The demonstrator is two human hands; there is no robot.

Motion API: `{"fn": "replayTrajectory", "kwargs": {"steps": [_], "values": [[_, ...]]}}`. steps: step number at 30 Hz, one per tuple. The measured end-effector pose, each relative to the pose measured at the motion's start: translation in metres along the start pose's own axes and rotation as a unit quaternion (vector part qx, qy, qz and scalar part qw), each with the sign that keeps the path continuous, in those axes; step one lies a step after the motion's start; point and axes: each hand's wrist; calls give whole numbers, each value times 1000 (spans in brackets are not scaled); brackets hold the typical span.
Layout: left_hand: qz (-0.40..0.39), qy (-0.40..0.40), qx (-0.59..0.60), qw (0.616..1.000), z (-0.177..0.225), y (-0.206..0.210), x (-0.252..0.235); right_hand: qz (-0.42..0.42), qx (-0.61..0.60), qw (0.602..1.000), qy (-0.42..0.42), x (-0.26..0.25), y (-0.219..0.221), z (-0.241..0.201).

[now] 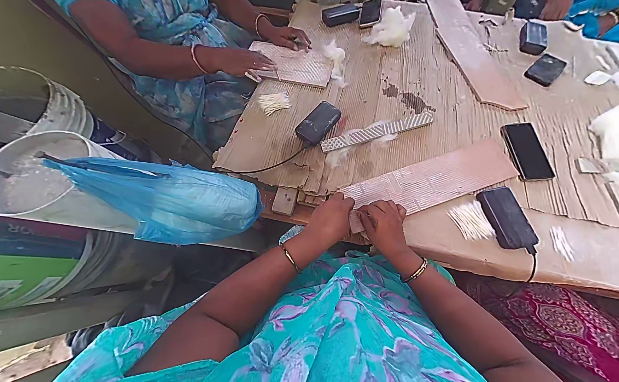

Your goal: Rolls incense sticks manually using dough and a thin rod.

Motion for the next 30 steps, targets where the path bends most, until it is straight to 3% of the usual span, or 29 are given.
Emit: {"fn": "replayTrajectory", "kwargs": {"steps": [5,9,15,17,22,27,30], "values": [[-6,-8,18,1000,1,-1,2,8,-67,998,18,-3,-11,2],[6,-7,26,1000,-2,1,1,-1,-40,996,77,-18,-27,9],[3,-16,24,1000,1,-3,-1,-169,77,983,9,-35,-18,11],[-1,-16,22,1000,0,-3,0,-247,118,962,-4,-27,-15,9],[-44,5,39,998,-3,6,15,-320,155,934,-31,13,-37,7],[-117,17,73,990,-4,12,26,-307,147,937,-80,36,-56,19],[-88,19,131,987,-9,10,24,-229,122,963,-69,25,-60,21]]}}
Point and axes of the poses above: each hand's wrist, its own x-axis away from the middle knuckle, its own y-axis out of the palm, z = x × y, and after that the axes turned 8 degrees about -z, right-handed
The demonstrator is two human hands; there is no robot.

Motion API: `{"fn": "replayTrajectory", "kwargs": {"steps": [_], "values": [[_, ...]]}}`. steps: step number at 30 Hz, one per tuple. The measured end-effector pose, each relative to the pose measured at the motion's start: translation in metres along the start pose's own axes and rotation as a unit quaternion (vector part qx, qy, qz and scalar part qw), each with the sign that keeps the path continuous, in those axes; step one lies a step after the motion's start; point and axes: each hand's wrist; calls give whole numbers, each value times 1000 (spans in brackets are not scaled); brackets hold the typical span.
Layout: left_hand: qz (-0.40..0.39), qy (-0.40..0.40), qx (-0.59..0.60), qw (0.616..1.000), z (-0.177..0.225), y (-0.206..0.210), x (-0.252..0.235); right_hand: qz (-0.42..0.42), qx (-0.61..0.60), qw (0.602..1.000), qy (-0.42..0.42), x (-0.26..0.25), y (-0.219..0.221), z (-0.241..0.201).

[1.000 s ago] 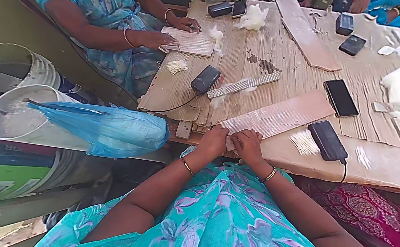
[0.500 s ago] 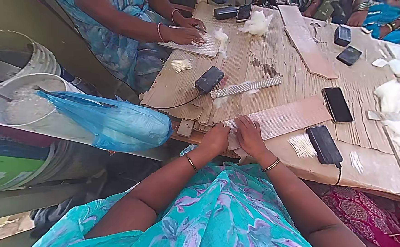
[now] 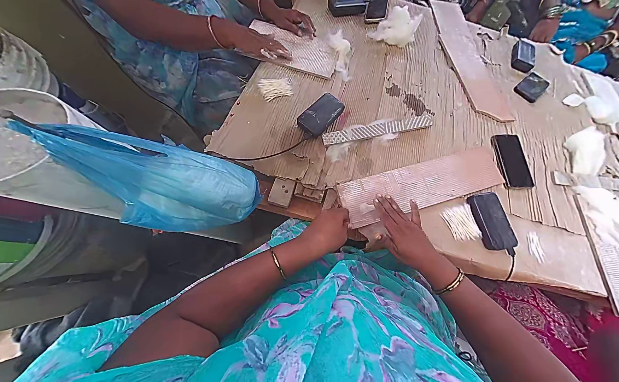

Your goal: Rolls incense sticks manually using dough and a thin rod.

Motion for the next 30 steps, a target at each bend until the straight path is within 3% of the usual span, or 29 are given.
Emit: {"fn": "replayTrajectory", "kwargs": {"steps": [6,13,20,23,27,30], "values": [[44,-6,2,999,-6,-16,-1,66,-60,992,90,-24,-11,3],[51,-18,-27,998,-3,-21,-8,75,-100,982,142,-18,-1,3],[29,-45,-74,996,2,-25,-15,179,-88,968,152,-10,15,-1],[33,-54,-89,994,3,-23,-16,133,-71,981,126,-22,18,-11],[18,-70,-103,992,6,-23,-17,-28,-23,994,108,-42,16,-23],[9,-64,-95,993,3,-22,-14,-65,7,995,79,-34,18,-26]]}}
Point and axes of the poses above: each hand's wrist, its own x-axis away from the middle knuckle, its own y-axis out of the palm, z = x × y, and after that the axes turned 8 degrees about -z, right-handed
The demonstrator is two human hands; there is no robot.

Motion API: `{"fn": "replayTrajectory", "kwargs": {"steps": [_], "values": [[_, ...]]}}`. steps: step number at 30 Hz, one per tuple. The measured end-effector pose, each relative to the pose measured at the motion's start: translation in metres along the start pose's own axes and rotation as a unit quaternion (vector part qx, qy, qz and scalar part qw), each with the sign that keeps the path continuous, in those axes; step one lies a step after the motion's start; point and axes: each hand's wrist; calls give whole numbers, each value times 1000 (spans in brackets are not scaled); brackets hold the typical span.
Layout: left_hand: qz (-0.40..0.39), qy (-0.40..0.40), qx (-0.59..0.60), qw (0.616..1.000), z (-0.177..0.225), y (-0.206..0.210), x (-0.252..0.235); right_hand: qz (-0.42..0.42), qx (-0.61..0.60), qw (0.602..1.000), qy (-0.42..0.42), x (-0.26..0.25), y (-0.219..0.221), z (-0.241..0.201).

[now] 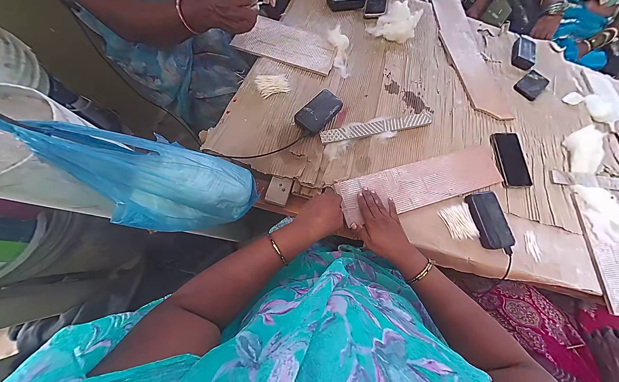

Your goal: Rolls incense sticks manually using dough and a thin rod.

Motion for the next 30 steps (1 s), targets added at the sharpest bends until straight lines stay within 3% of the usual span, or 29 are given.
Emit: {"fn": "replayTrajectory", "kwargs": {"steps": [8,13,15,17,22,30], "values": [[-98,45,85,991,-12,18,5,-77,-37,994,-64,56,-11,11],[-8,43,122,992,-16,5,9,86,-77,993,15,36,-14,28],[26,29,107,993,-17,0,6,113,-62,990,58,12,-18,27],[36,9,84,996,-16,-5,3,91,-45,993,62,-13,-24,19],[39,-2,21,999,-14,-3,-5,-5,6,1000,-17,-41,-18,7],[-70,45,74,994,-11,9,8,-54,10,993,-101,39,-8,15]]}}
Point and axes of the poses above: each hand's wrist, its own x-axis away from the middle knuckle, its own y-axis out of the palm, z = x × y, and after that the axes turned 8 degrees about -z, right-handed
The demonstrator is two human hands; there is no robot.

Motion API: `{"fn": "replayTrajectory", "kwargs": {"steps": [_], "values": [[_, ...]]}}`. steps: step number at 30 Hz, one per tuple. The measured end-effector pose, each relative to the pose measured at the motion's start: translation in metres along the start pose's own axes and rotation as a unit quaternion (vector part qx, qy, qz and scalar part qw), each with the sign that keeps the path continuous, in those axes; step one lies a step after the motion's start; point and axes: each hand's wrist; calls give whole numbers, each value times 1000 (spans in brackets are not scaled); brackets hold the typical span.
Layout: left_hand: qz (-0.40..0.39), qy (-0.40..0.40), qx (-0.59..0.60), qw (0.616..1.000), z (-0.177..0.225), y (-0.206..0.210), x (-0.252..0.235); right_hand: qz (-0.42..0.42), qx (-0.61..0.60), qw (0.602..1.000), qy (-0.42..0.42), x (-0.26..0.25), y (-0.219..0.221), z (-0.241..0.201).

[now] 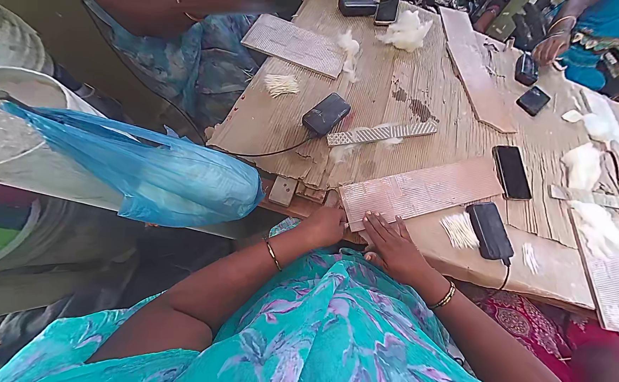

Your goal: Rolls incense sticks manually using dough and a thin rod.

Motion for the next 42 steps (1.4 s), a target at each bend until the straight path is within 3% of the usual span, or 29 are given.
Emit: {"fn": "replayTrajectory", "kwargs": {"steps": [2,4,9,16,22,26,28,31,34,38,42], "values": [[-21,5,25,999,-1,2,2,0,-8,1000,-15,14,-3,3],[-7,9,46,999,-4,1,2,58,-17,998,-8,16,-5,10],[94,14,38,995,-10,-8,-2,188,23,975,117,-26,-5,27],[131,12,-1,991,-12,-10,-5,76,26,995,58,-76,-9,11],[81,23,20,996,-12,-4,-5,10,42,999,3,-31,-4,3],[30,36,-4,999,-8,-6,4,27,22,999,-39,4,-6,2],[53,54,1,997,-10,-4,4,101,39,994,-29,6,-6,11],[108,68,7,992,-11,-6,3,188,49,979,57,-12,-11,22],[138,53,21,989,-8,-11,6,160,43,981,100,-43,-18,21],[146,46,9,988,-15,-11,-7,108,48,991,65,-78,-13,20],[126,39,-6,991,-20,-8,-13,47,44,996,56,-72,-11,15]]}}
Point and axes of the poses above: each hand's wrist, its own x-axis away from the middle knuckle, its own y-axis out of the palm, z = x × y, and after that the axes turned 8 degrees about -z, right-handed
